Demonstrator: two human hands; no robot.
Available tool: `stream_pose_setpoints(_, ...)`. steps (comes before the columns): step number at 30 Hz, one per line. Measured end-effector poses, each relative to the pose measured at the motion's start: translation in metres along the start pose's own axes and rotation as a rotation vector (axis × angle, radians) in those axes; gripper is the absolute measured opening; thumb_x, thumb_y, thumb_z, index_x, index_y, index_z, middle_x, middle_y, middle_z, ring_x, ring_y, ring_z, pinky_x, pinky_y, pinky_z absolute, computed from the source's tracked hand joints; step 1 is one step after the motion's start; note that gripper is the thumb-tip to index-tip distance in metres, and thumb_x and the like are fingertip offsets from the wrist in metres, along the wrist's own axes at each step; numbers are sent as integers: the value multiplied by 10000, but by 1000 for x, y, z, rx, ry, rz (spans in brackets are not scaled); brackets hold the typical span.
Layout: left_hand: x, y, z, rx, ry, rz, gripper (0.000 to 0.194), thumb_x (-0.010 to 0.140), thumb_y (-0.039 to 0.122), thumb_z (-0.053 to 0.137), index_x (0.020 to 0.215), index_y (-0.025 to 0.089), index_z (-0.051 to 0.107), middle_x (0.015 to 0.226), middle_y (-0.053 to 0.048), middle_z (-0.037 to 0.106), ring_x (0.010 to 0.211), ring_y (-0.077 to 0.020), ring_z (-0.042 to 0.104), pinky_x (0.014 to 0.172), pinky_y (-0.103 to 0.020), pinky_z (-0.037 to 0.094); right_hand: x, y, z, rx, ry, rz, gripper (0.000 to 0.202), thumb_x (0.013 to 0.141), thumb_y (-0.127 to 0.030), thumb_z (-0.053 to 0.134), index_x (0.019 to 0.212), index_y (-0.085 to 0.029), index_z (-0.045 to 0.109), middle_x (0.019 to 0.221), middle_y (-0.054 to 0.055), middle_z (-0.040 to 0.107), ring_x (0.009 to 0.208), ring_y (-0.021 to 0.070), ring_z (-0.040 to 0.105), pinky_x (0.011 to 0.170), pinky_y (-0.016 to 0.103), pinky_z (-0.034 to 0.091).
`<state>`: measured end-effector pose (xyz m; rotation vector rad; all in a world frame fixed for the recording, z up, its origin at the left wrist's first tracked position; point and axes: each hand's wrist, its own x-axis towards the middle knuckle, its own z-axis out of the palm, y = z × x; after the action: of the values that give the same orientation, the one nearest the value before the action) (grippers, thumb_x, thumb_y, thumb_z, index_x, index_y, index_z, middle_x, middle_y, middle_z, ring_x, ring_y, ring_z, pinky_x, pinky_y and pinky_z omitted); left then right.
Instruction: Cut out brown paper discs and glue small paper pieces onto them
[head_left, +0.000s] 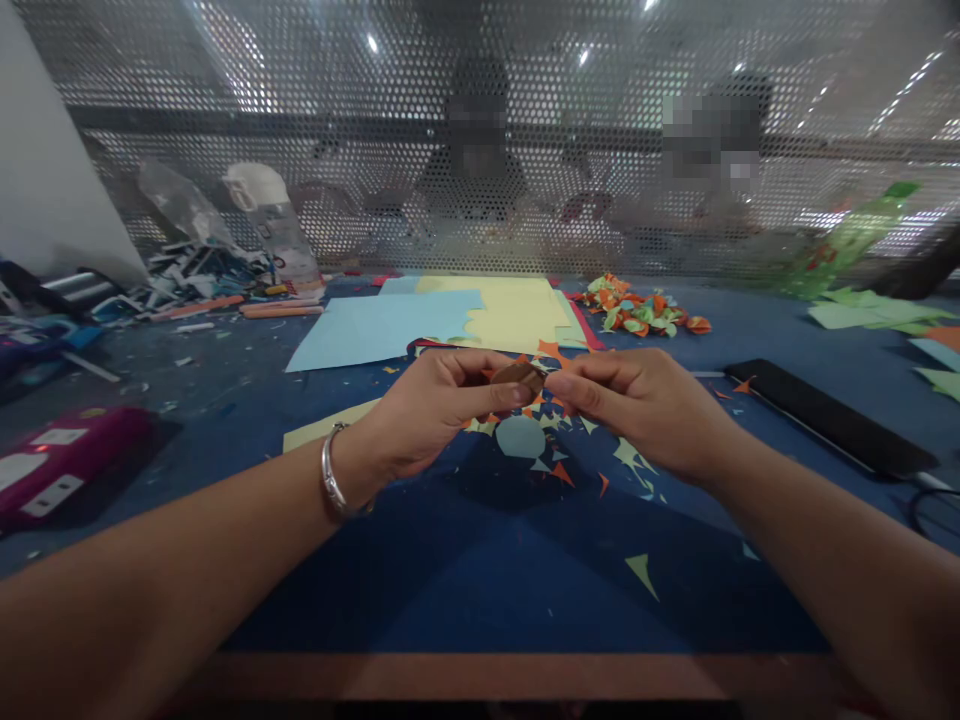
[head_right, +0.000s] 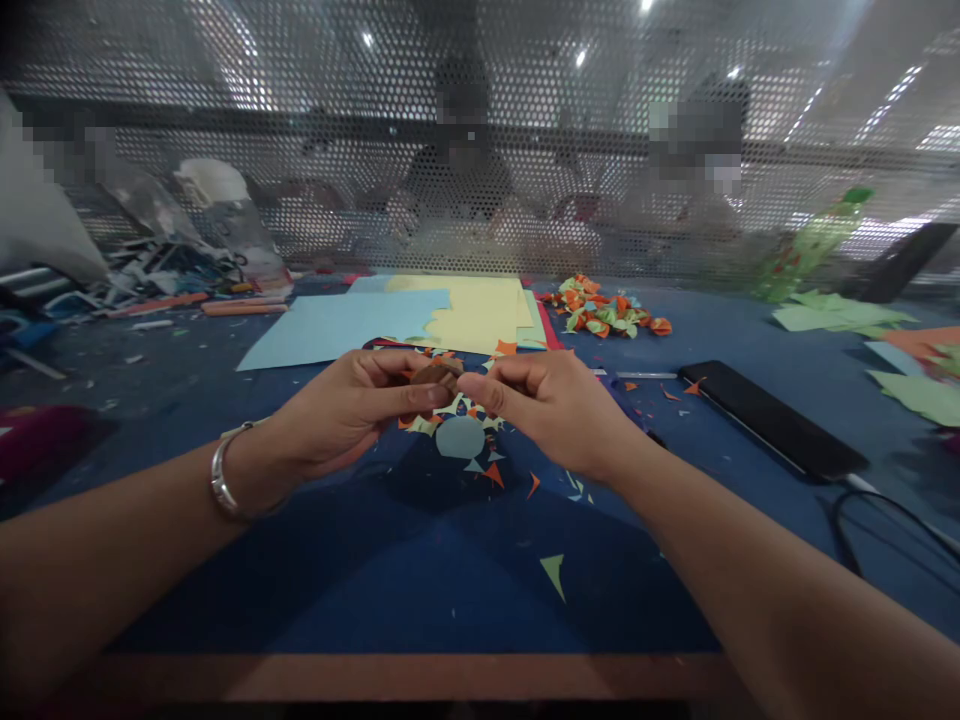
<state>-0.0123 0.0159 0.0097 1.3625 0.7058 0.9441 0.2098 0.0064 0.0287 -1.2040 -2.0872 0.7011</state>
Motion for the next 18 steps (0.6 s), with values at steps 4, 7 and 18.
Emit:
stream_pose_setpoints(4,1,0,-2,5,14,-9,140,772,262,852,880,181,814,826,-20,695,738,-106,554,673,-253,405,0,-2,-1,-34,-2,-14,626,894,-744,533,624,-182,581,593,-29,397,555,104,333,518,287,257)
stream_pose_setpoints(7,1,0,-3,10,12,-10,138,768,268,851,876,189,819,819,-21,700,736,-110,555,676,-258,409,-1,-2,-1,-25,-7,-5,620,895,-740,537,626,-183,583,588,-32,383,552,105,319,516,289,253)
stream_pose_setpoints(18,0,2,0,-19,41,-28,181,748,218,836,927,191,834,820,-38,739,726,-121,553,687,-274,407,-1,-2,0,1,-5,13,615,892,-736,546,615,-187,539,603,-27,375,575,111,310,526,290,249)
